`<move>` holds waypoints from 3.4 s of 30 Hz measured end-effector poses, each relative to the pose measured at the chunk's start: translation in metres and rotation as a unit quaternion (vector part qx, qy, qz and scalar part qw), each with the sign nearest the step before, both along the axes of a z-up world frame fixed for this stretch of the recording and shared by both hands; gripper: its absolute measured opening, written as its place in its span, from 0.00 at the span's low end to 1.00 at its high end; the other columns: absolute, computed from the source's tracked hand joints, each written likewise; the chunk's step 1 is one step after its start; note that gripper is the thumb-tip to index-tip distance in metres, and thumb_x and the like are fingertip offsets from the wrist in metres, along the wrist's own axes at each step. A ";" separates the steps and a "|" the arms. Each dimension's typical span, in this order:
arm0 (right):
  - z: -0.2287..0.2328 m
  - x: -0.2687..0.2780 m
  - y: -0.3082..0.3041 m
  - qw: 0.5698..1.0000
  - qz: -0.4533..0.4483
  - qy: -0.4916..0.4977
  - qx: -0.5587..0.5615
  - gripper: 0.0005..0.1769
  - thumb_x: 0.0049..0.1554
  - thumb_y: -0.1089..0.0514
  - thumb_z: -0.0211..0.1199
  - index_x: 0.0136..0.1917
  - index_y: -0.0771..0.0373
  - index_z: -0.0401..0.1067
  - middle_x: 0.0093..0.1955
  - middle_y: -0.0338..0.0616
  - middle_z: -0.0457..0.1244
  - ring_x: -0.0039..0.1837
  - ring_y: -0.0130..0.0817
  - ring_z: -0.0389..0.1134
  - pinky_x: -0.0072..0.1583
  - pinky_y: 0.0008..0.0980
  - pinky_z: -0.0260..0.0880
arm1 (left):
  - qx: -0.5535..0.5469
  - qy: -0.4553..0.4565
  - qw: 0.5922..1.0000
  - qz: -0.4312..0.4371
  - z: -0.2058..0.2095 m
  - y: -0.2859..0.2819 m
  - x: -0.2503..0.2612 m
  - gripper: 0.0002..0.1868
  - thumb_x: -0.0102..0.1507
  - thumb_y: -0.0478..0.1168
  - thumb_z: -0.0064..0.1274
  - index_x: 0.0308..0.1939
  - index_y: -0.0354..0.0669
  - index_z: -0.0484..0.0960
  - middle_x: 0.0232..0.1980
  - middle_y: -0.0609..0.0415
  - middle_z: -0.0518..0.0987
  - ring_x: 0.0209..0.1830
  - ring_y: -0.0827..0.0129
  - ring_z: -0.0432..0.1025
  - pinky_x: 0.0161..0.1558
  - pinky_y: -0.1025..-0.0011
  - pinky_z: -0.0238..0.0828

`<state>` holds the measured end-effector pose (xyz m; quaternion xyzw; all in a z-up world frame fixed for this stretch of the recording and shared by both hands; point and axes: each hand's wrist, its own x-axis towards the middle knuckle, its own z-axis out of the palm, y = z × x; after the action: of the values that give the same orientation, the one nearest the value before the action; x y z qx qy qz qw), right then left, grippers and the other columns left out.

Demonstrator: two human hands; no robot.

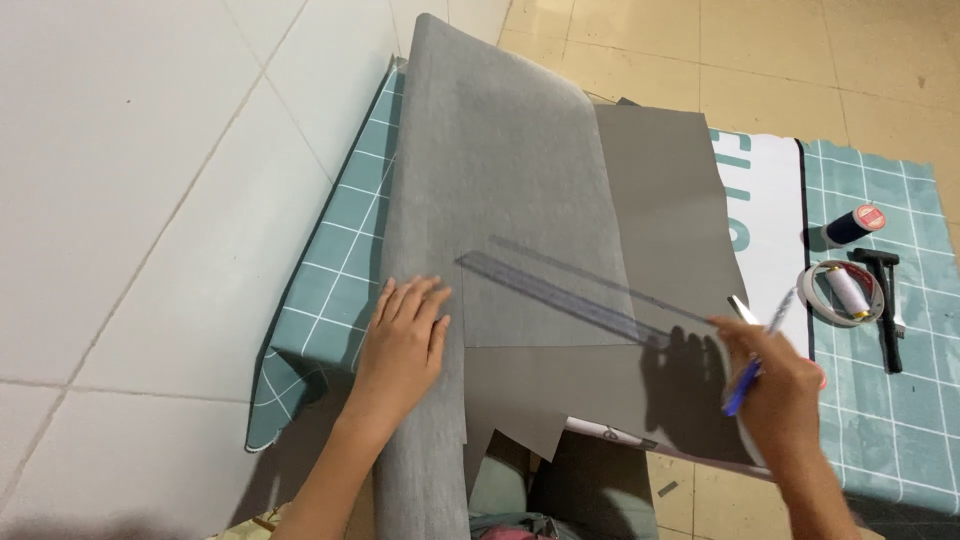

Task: The person is using a ruler and a pen to draw straight lines on a piece of grey leather material on a workbench.

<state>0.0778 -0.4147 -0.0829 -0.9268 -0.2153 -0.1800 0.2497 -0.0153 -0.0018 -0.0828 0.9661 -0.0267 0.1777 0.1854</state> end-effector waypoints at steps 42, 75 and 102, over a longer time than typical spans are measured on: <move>0.036 0.091 0.072 0.986 0.135 0.028 0.097 0.10 0.61 0.74 0.62 0.49 0.67 0.82 0.47 0.61 0.72 0.55 0.65 0.72 0.65 0.58 0.69 | -0.019 0.068 0.997 -0.038 0.034 -0.016 0.028 0.17 0.68 0.35 0.42 0.59 0.43 0.79 0.64 0.43 0.73 0.66 0.50 0.67 0.68 0.49 0.57; 0.010 -0.004 0.002 0.983 0.151 0.103 0.028 0.17 0.57 0.64 0.63 0.60 0.54 0.78 0.62 0.36 0.71 0.64 0.28 0.68 0.64 0.25 0.72 | 0.061 0.013 0.990 0.123 -0.011 -0.074 -0.075 0.35 0.68 0.52 0.42 0.78 0.48 0.56 0.81 0.47 0.54 0.82 0.48 0.46 0.79 0.45 0.35; 0.002 0.013 -0.005 0.969 0.155 0.151 0.115 0.19 0.54 0.67 0.66 0.59 0.57 0.76 0.60 0.36 0.70 0.66 0.35 0.65 0.80 0.39 0.59 | 0.020 0.051 0.998 0.033 0.001 -0.075 -0.047 0.31 0.73 0.48 0.36 0.80 0.47 0.54 0.82 0.49 0.54 0.81 0.58 0.46 0.79 0.57 0.36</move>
<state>0.0911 -0.4200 -0.0806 -0.8636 -0.2943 -0.0200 0.4090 -0.0618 -0.0767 -0.0820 0.9778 0.0115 0.1333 0.1614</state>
